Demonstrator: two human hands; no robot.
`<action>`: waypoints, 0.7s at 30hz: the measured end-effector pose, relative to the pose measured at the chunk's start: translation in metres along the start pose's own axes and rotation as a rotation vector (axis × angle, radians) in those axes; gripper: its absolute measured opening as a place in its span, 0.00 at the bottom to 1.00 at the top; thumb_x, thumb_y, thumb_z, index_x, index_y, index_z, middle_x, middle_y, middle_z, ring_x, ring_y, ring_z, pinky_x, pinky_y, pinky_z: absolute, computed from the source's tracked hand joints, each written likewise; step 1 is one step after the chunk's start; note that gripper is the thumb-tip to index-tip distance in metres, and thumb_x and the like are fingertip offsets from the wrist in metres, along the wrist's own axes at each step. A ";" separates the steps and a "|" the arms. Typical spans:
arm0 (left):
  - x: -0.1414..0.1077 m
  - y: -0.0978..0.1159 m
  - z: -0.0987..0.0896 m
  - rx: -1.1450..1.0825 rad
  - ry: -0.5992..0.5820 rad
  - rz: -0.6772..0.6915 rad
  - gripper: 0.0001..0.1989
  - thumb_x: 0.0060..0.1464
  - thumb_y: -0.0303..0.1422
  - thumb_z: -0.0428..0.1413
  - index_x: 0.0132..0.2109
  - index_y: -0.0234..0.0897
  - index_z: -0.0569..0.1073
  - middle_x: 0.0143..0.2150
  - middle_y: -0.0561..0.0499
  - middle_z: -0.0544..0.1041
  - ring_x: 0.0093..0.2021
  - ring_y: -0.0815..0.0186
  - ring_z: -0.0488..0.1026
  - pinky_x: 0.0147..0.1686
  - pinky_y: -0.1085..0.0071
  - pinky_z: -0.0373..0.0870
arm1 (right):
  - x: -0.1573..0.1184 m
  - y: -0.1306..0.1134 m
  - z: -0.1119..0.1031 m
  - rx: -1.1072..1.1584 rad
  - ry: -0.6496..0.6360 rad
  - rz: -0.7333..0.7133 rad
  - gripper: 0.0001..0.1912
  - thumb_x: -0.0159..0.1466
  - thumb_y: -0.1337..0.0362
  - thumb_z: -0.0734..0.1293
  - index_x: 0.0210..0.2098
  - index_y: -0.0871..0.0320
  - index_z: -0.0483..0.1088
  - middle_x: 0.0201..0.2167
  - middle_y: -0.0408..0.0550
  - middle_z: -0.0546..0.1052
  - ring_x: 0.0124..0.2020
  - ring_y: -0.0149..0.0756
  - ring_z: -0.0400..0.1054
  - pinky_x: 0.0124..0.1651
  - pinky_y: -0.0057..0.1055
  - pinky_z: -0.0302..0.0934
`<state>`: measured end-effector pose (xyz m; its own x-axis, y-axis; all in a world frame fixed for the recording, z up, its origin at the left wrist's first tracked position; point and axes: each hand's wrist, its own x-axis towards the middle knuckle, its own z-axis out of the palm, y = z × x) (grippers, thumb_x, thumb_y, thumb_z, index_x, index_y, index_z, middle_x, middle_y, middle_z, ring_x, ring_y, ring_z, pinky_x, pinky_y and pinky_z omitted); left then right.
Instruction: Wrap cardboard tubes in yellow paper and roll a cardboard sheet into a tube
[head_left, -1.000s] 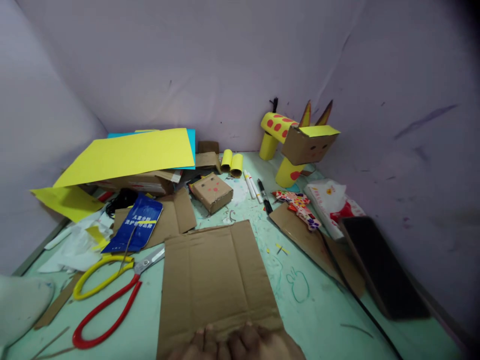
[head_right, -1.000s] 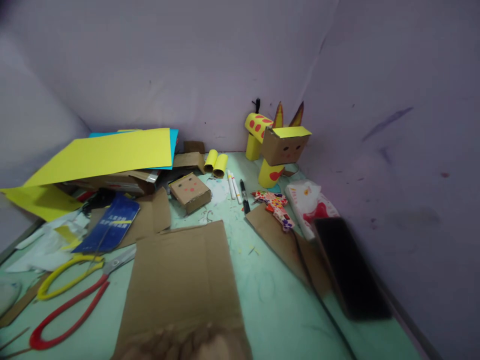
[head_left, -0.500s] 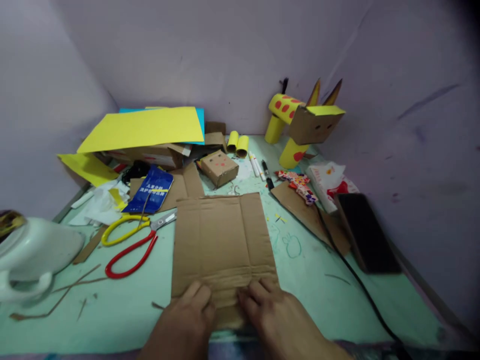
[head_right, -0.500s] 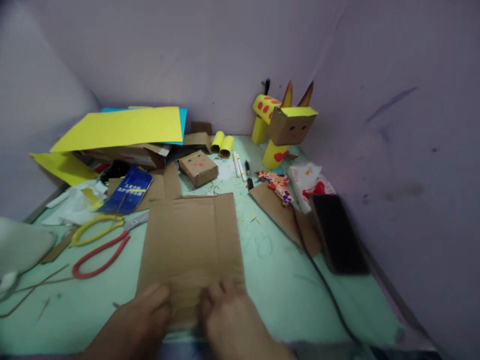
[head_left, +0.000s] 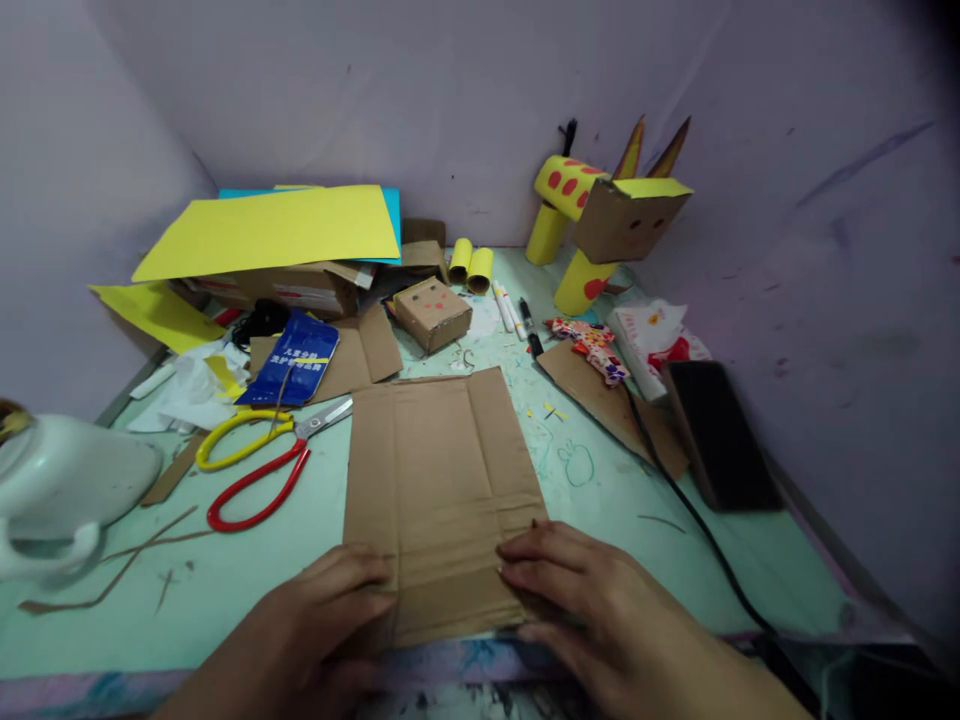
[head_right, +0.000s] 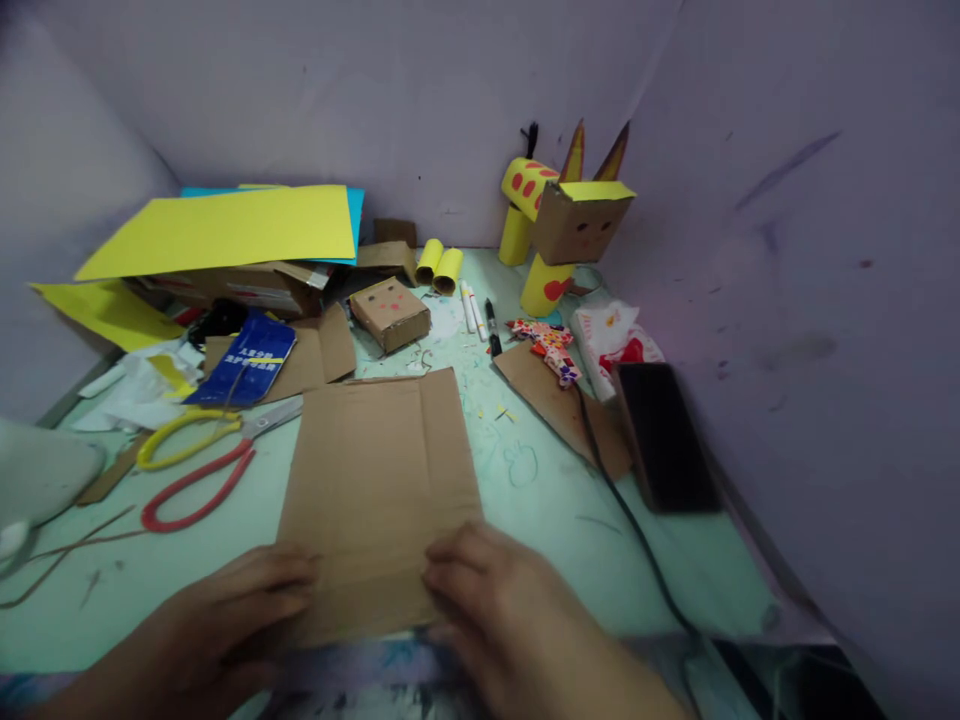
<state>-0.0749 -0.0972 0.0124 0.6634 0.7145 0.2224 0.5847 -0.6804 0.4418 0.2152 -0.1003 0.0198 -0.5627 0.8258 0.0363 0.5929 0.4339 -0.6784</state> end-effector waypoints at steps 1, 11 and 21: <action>-0.008 -0.002 0.001 0.027 0.035 -0.004 0.16 0.54 0.29 0.52 0.51 0.42 0.67 0.50 0.49 0.75 0.53 0.66 0.70 0.51 0.72 0.69 | -0.005 0.005 -0.001 0.023 0.034 -0.043 0.13 0.61 0.68 0.66 0.46 0.58 0.72 0.44 0.50 0.77 0.48 0.36 0.69 0.50 0.31 0.65; 0.002 0.003 0.017 -0.105 0.153 -0.202 0.07 0.57 0.27 0.49 0.41 0.41 0.69 0.37 0.54 0.78 0.40 0.71 0.75 0.40 0.78 0.70 | -0.001 0.022 0.024 0.122 0.322 0.048 0.08 0.63 0.70 0.61 0.32 0.59 0.72 0.29 0.48 0.77 0.34 0.35 0.71 0.42 0.33 0.66; 0.010 0.006 0.011 -0.219 0.029 -0.306 0.12 0.60 0.30 0.47 0.27 0.38 0.67 0.30 0.54 0.73 0.32 0.71 0.72 0.31 0.79 0.67 | 0.005 -0.007 0.014 -0.159 0.250 -0.043 0.06 0.61 0.64 0.66 0.39 0.56 0.71 0.32 0.46 0.77 0.36 0.38 0.68 0.46 0.39 0.60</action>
<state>-0.0596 -0.0961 0.0079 0.4581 0.8858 0.0748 0.6377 -0.3861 0.6666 0.2001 -0.1040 0.0146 -0.4418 0.8600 0.2553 0.6653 0.5050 -0.5499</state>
